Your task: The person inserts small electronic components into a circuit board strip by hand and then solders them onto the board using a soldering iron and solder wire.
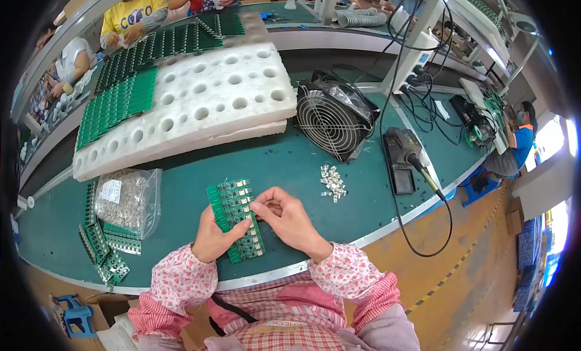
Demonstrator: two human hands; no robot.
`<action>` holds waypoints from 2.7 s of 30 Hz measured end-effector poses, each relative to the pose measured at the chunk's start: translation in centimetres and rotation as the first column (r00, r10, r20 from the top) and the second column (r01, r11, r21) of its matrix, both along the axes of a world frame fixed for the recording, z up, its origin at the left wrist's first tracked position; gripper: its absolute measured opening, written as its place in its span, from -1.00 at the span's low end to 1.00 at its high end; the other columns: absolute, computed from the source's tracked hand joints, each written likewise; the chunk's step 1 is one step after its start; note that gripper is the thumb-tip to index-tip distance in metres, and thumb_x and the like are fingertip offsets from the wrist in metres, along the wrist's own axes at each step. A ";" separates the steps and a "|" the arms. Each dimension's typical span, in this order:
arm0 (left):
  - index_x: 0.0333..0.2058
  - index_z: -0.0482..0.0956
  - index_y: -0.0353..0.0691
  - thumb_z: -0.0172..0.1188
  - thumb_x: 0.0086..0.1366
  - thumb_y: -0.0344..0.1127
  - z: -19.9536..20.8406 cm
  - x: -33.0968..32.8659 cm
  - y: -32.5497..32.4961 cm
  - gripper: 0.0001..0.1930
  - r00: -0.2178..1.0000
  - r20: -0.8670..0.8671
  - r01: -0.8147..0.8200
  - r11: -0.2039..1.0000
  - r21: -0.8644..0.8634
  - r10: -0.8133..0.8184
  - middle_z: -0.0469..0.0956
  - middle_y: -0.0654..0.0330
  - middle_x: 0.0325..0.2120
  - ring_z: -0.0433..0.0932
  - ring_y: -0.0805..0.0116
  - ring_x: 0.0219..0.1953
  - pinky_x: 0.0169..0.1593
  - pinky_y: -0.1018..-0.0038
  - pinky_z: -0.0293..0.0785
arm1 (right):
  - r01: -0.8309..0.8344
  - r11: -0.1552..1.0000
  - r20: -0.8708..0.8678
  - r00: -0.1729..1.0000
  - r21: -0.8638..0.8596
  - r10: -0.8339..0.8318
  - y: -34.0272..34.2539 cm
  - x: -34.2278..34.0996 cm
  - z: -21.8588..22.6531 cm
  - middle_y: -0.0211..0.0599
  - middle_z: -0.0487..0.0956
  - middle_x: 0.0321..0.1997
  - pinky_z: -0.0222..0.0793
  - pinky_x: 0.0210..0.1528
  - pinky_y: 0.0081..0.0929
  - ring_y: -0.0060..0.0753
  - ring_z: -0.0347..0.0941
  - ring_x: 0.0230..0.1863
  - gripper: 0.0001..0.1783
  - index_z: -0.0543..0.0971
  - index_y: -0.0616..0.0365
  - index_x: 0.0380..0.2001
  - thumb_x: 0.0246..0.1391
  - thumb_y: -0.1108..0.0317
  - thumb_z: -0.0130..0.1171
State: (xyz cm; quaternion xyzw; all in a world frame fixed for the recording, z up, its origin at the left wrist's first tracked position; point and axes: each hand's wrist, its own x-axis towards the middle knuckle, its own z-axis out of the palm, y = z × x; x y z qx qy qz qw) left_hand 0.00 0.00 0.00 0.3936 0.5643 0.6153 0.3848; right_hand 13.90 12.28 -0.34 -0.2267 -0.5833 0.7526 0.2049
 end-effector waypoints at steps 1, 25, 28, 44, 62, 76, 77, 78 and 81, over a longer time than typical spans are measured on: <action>-0.02 0.47 -0.28 0.36 0.10 -0.42 0.3 0.1 0.1 -0.55 1.000 -0.008 0.009 1.000 -0.023 -0.010 0.60 0.22 -0.25 0.56 0.51 -0.24 -0.14 0.52 0.51 | 0.020 1.000 -0.004 1.000 0.024 -0.020 -0.1 0.1 0.0 -0.30 0.56 -0.22 0.47 -0.10 -0.62 -0.61 0.50 -0.18 -0.82 0.46 0.31 -0.21 0.21 0.42 0.16; -0.09 0.47 -0.31 0.30 0.17 -0.48 -0.2 -0.7 -0.2 -0.67 0.980 0.171 -0.100 0.995 -0.026 0.103 0.58 0.24 -0.26 0.56 0.49 -0.24 -0.14 0.50 0.51 | -0.005 0.069 0.039 0.867 0.998 -0.497 4.1 8.2 1.2 -0.39 0.57 -0.09 0.37 -0.03 -0.34 -0.23 0.45 -0.03 -0.69 0.60 0.07 -0.16 -0.06 0.49 0.27; -0.09 0.47 -0.31 0.30 0.17 -0.47 -0.1 -0.6 0.1 -0.67 0.975 0.199 -0.095 0.995 -0.031 0.100 0.58 0.24 -0.26 0.56 0.49 -0.24 -0.14 0.50 0.51 | -0.004 0.044 0.025 0.870 0.999 -0.493 4.3 8.3 0.9 -0.41 0.57 -0.23 0.35 -0.14 -0.36 -0.27 0.43 -0.17 -0.75 0.61 0.07 -0.25 -0.08 0.48 0.29; -0.01 0.46 -0.30 0.35 0.16 -0.32 -1.9 -0.7 1.0 -0.56 0.981 0.190 -0.043 0.999 0.027 0.037 0.58 0.18 -0.17 0.53 0.44 -0.16 -0.03 0.43 0.49 | 0.085 0.174 -0.008 0.916 0.981 -0.401 2.9 3.0 1.6 -0.18 0.52 -0.48 0.35 -0.40 -0.28 -0.13 0.45 -0.46 -0.87 0.53 0.21 -0.45 -0.09 0.55 0.30; 0.05 0.44 -0.25 0.31 0.20 -0.37 -1.9 -1.3 0.5 -0.56 0.935 0.355 0.002 0.999 0.051 -0.020 0.55 0.27 -0.10 0.49 0.53 -0.08 0.02 0.52 0.44 | -0.153 0.157 0.177 0.973 0.976 -0.151 -0.3 2.1 1.9 -0.21 0.57 -0.40 0.40 -0.31 -0.31 -0.15 0.47 -0.34 -0.75 0.58 0.21 -0.28 -0.12 0.62 0.22; -0.07 0.49 -0.27 0.33 0.16 -0.41 0.0 -1.4 -0.1 -0.65 0.917 0.394 -0.051 0.998 -0.032 0.060 0.58 0.24 -0.24 0.55 0.49 -0.20 -0.10 0.48 0.52 | -0.153 0.377 0.234 0.955 0.914 -0.181 0.8 1.8 1.6 -0.29 0.56 -0.47 0.36 -0.29 -0.33 -0.19 0.49 -0.38 -0.93 0.63 0.10 -0.46 -0.10 0.43 0.29; -0.07 0.49 -0.27 0.31 0.17 -0.43 -0.1 -1.7 -0.3 -0.65 0.912 0.408 -0.039 0.999 -0.033 0.049 0.58 0.23 -0.23 0.55 0.48 -0.20 -0.10 0.48 0.52 | -0.157 0.375 0.233 0.958 0.914 -0.166 0.9 1.4 1.3 -0.31 0.56 -0.48 0.36 -0.28 -0.34 -0.20 0.48 -0.39 -0.93 0.63 0.08 -0.46 -0.10 0.42 0.29; -0.06 0.47 -0.28 0.30 0.17 -0.44 0.1 -1.7 -0.6 -0.65 0.912 0.407 -0.042 0.999 -0.017 0.046 0.57 0.24 -0.23 0.55 0.48 -0.20 -0.09 0.48 0.51 | -0.153 0.319 0.214 0.962 0.935 -0.167 0.8 1.2 1.8 -0.33 0.56 -0.48 0.36 -0.30 -0.36 -0.22 0.46 -0.40 -0.91 0.63 0.09 -0.46 -0.12 0.40 0.32; -0.06 0.47 -0.29 0.29 0.19 -0.45 -0.2 -1.5 0.0 -0.66 0.925 0.380 -0.016 1.000 0.001 0.015 0.57 0.25 -0.22 0.55 0.49 -0.21 -0.10 0.49 0.51 | -0.083 0.333 0.157 0.966 0.939 -0.203 1.2 1.7 1.5 -0.30 0.58 -0.47 0.36 -0.32 -0.40 -0.23 0.45 -0.42 -0.86 0.65 0.16 -0.43 -0.15 0.43 0.36</action>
